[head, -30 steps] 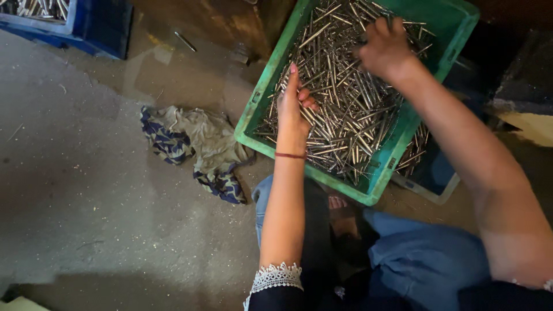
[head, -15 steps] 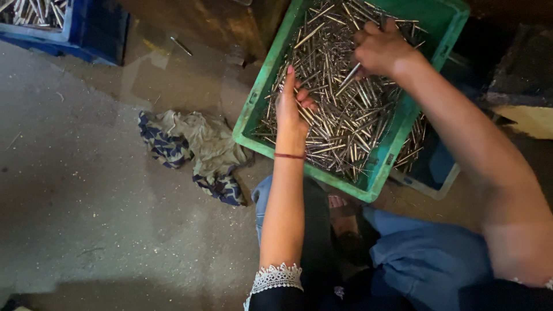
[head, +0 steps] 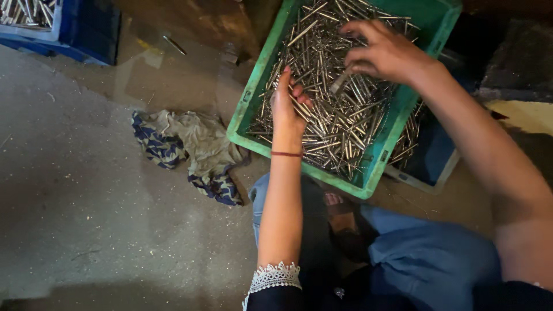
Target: The person sits on the floor and sorts small metal rods by hand from a green bin, then uses a long metal rod to stir the contents. The person also briefly wipes a rack of long metal rods with a cloth.
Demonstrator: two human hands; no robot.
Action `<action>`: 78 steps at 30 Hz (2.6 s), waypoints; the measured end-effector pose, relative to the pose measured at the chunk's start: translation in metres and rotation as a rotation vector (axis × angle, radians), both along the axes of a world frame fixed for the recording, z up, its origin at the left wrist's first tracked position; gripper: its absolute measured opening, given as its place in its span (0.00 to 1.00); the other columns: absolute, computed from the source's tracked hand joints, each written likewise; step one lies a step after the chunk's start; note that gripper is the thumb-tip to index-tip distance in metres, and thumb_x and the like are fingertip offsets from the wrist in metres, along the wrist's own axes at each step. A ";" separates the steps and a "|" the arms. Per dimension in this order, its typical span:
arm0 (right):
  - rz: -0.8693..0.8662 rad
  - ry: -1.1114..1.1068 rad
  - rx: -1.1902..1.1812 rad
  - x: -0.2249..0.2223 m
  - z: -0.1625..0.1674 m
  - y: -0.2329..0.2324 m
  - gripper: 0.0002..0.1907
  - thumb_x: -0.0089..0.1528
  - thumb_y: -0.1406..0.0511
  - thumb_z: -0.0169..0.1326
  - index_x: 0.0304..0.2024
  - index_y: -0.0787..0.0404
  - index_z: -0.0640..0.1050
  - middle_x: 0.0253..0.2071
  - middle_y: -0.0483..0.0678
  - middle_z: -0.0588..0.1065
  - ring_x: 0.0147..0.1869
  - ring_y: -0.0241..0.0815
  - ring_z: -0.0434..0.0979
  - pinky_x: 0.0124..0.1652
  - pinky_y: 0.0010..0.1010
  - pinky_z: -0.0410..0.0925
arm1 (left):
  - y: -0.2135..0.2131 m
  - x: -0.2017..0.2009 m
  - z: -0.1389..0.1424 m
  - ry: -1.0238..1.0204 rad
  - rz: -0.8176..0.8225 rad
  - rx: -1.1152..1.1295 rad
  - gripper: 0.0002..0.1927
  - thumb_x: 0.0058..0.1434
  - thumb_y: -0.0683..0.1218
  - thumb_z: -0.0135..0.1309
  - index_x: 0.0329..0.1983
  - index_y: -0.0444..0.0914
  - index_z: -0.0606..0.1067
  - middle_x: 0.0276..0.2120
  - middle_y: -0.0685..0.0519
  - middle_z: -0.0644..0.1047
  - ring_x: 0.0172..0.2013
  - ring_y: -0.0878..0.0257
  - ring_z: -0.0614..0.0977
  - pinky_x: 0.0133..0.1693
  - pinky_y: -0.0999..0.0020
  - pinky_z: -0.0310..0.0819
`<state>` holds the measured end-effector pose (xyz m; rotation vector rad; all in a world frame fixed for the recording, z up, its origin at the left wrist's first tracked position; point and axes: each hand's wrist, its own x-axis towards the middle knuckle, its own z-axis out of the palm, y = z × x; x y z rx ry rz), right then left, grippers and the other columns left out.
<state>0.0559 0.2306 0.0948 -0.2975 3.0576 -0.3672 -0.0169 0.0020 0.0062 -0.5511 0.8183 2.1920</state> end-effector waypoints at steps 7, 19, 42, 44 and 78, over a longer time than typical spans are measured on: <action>-0.116 0.139 -0.231 -0.012 0.002 -0.056 0.20 0.66 0.52 0.58 0.50 0.58 0.84 0.44 0.52 0.81 0.35 0.52 0.82 0.39 0.43 0.76 | -0.003 -0.001 0.025 -0.068 0.106 -0.002 0.24 0.59 0.67 0.52 0.34 0.42 0.69 0.20 0.56 0.71 0.20 0.64 0.74 0.24 0.69 0.70; -0.296 -0.225 0.239 -0.020 -0.015 -0.091 0.25 0.65 0.47 0.54 0.29 0.61 0.81 0.27 0.57 0.79 0.32 0.54 0.82 0.34 0.46 0.75 | -0.016 -0.015 -0.023 -0.069 0.258 0.087 0.24 0.61 0.67 0.57 0.26 0.46 0.65 0.16 0.62 0.64 0.16 0.71 0.66 0.19 0.74 0.64; -0.504 -0.371 -0.072 -0.020 -0.011 -0.069 0.25 0.56 0.49 0.66 0.31 0.67 0.84 0.28 0.60 0.79 0.33 0.55 0.81 0.37 0.43 0.74 | -0.009 -0.017 -0.029 0.118 0.155 0.214 0.14 0.71 0.46 0.48 0.54 0.33 0.73 0.50 0.37 0.79 0.48 0.48 0.82 0.48 0.53 0.80; -0.537 -0.357 -0.231 -0.017 -0.007 -0.053 0.22 0.59 0.50 0.65 0.36 0.64 0.84 0.28 0.59 0.80 0.32 0.53 0.82 0.37 0.42 0.73 | -0.009 -0.016 -0.027 0.168 0.134 0.290 0.16 0.73 0.50 0.47 0.56 0.34 0.72 0.53 0.36 0.77 0.50 0.46 0.81 0.52 0.52 0.79; -0.422 0.067 0.262 0.042 -0.059 -0.025 0.16 0.51 0.56 0.66 0.40 0.51 0.84 0.51 0.51 0.77 0.61 0.56 0.69 0.58 0.57 0.61 | 0.006 0.000 -0.025 -0.037 0.131 -0.024 0.07 0.66 0.42 0.57 0.34 0.36 0.72 0.22 0.54 0.74 0.21 0.64 0.75 0.23 0.67 0.73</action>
